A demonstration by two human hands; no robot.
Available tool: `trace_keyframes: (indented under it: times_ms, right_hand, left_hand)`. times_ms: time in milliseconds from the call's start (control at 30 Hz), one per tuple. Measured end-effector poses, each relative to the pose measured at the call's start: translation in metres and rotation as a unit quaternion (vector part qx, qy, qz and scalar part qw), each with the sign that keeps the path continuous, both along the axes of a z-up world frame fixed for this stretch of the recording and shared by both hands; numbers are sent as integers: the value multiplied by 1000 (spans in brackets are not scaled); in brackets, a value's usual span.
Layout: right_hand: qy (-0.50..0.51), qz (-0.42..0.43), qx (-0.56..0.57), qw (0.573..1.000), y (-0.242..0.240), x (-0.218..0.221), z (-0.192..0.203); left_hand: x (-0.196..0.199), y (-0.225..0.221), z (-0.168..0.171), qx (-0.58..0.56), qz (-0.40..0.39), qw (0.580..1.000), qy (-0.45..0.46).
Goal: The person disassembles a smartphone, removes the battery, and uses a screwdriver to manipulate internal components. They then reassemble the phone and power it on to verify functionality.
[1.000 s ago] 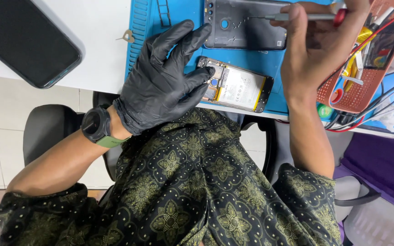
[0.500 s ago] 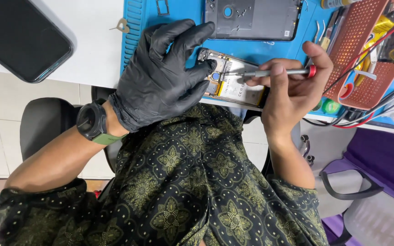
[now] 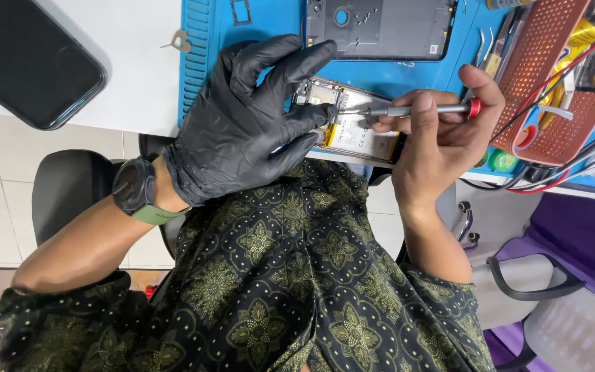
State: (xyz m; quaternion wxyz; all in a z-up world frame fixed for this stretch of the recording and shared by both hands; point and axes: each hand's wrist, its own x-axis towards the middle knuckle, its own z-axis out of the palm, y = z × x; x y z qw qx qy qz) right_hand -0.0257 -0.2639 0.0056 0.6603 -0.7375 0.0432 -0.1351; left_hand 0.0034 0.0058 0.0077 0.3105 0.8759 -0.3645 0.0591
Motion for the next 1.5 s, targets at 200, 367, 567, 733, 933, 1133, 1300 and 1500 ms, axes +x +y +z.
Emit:
trace_keyframes:
  times_ms: [200, 367, 567, 733, 933, 1133, 1300, 1500]
  right_hand:
    - [-2, 28, -20, 999, 6, 1, 5]
    - [4, 41, -24, 999, 8, 1, 9]
    - [7, 47, -26, 999, 10, 2, 11]
    - [0, 51, -29, 998, 10, 1, 11]
    - [-11, 33, -43, 998, 11, 2, 10]
    - [-13, 36, -41, 998, 11, 2, 10]
    - [-13, 40, -46, 998, 12, 1, 12]
    - [-15, 47, -40, 998, 12, 1, 12]
  left_hand:
    - [-4, 4, -5, -59, -1, 998, 22]
    - [-1, 3, 2, -61, -3, 998, 18]
    - [-7, 1, 2, -54, 66, 989, 121]
    - [-6, 2, -1, -65, 68, 987, 130]
    - [1, 3, 6, -49, -6, 999, 7]
    - [1, 3, 5, -48, -8, 999, 7]
    - [1, 4, 4, -43, -5, 999, 10]
    - [-1, 3, 6, -34, 16, 997, 61]
